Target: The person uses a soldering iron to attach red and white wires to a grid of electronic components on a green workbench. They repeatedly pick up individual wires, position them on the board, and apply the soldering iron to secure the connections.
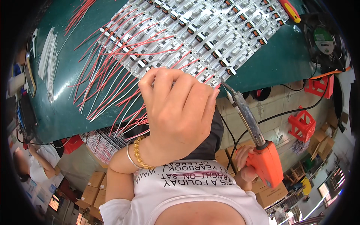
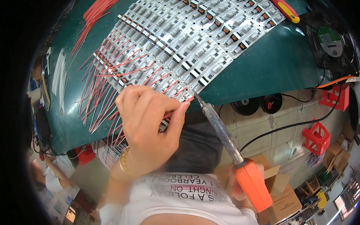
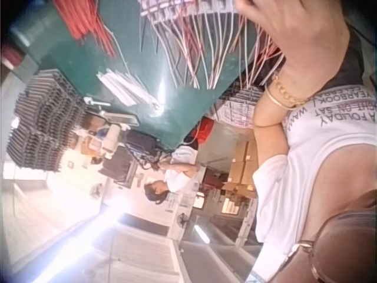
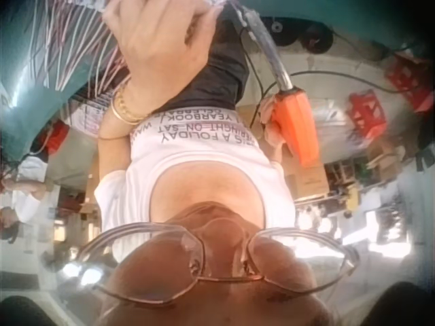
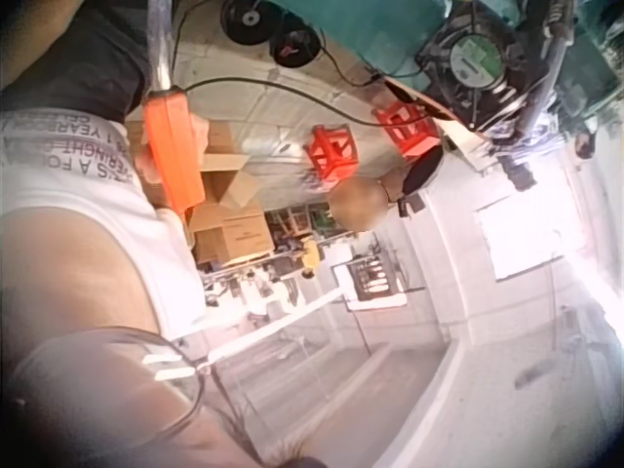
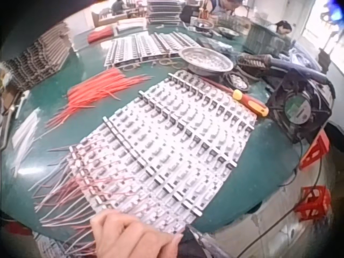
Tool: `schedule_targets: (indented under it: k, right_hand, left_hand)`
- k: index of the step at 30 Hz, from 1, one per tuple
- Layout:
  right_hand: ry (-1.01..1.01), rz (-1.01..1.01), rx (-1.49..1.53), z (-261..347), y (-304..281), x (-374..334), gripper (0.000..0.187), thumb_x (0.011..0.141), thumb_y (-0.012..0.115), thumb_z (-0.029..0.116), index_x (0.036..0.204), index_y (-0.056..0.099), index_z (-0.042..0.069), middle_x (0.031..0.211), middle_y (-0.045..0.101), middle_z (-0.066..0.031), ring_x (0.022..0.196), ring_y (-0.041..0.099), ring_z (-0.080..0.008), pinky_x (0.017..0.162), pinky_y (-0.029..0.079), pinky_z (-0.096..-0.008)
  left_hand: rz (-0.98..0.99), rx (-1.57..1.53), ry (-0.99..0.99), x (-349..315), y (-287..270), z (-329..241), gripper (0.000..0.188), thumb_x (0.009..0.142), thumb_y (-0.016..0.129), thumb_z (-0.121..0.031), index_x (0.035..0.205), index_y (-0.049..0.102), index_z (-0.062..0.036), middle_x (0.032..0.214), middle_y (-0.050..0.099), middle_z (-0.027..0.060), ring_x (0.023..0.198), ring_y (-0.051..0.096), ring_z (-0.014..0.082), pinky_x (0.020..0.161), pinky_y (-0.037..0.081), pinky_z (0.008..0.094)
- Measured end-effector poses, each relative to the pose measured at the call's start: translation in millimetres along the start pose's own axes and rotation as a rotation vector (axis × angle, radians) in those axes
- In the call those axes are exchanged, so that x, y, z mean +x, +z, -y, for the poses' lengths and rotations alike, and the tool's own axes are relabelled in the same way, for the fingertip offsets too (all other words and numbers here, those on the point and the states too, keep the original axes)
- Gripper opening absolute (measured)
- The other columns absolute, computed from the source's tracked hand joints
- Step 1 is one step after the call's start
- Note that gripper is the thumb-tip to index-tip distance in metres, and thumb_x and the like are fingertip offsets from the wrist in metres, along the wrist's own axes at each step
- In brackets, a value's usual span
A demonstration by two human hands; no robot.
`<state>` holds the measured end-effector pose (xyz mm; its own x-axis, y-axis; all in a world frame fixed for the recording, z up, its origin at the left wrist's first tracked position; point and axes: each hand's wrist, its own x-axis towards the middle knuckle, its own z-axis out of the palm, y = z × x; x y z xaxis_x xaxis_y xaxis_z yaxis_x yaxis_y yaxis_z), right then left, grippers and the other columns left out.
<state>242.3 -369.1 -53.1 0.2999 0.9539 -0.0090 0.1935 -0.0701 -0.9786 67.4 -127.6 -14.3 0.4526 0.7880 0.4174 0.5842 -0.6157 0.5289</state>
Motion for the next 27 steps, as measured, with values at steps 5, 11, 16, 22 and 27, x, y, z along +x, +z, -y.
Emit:
schedule_targets:
  k: [5, 11, 16, 22, 27]
  right_hand:
    - [-0.019, -0.116, -0.101, -14, 1, -17, 0.071, 0.083, 0.066, 0.059, 0.124, 0.051, 0.002, 0.053, 0.047, 0.0045, 0.045, 0.046, -0.0109, 0.049, 0.041, -0.0264]
    - [-0.032, -0.135, -0.1, -14, -1, -18, 0.072, 0.083, 0.068, 0.058, 0.123, 0.051, 0.0, 0.051, 0.045, 0.0048, 0.045, 0.046, -0.0115, 0.05, 0.041, -0.0276]
    - [-0.002, -0.149, -0.028, -3, 9, -4, 0.075, 0.081, 0.068, 0.06, 0.12, 0.052, -0.002, 0.051, 0.046, 0.0044, 0.044, 0.046, -0.0119, 0.05, 0.041, -0.028]
    - [0.05, -0.067, -0.098, -9, -2, -9, 0.051, 0.085, 0.064, 0.051, 0.093, 0.057, 0.001, 0.061, 0.054, -0.0019, 0.054, 0.053, -0.0174, 0.055, 0.044, -0.0307]
    - [-0.03, -0.104, 0.022, 2, 12, 5, 0.075, 0.083, 0.065, 0.061, 0.123, 0.049, -0.001, 0.051, 0.045, 0.0038, 0.043, 0.045, -0.0123, 0.051, 0.042, -0.0299]
  left_hand:
    - [0.008, 0.009, 0.004, 0, 0, 0, 0.019, 0.068, 0.077, -0.001, 0.074, 0.061, -0.0099, 0.066, 0.051, -0.0005, 0.073, 0.051, 0.0239, 0.079, 0.035, 0.0386]
    - [0.016, 0.003, -0.004, 1, -1, -1, 0.019, 0.068, 0.077, -0.001, 0.073, 0.061, -0.01, 0.066, 0.051, -0.0002, 0.074, 0.052, 0.0242, 0.078, 0.035, 0.0387]
    - [0.017, 0.001, -0.004, 1, -1, 0, 0.019, 0.068, 0.077, -0.001, 0.073, 0.061, -0.0098, 0.066, 0.051, -0.0001, 0.074, 0.051, 0.0241, 0.078, 0.035, 0.0385]
    - [0.014, 0.002, -0.009, 1, -3, 0, 0.019, 0.068, 0.077, -0.001, 0.074, 0.061, -0.0095, 0.066, 0.052, 0.0, 0.074, 0.051, 0.024, 0.078, 0.035, 0.0383]
    - [0.024, -0.019, 0.003, 3, -1, 0, 0.019, 0.068, 0.077, -0.001, 0.074, 0.061, -0.0095, 0.067, 0.052, 0.0, 0.073, 0.051, 0.0237, 0.077, 0.035, 0.0383]
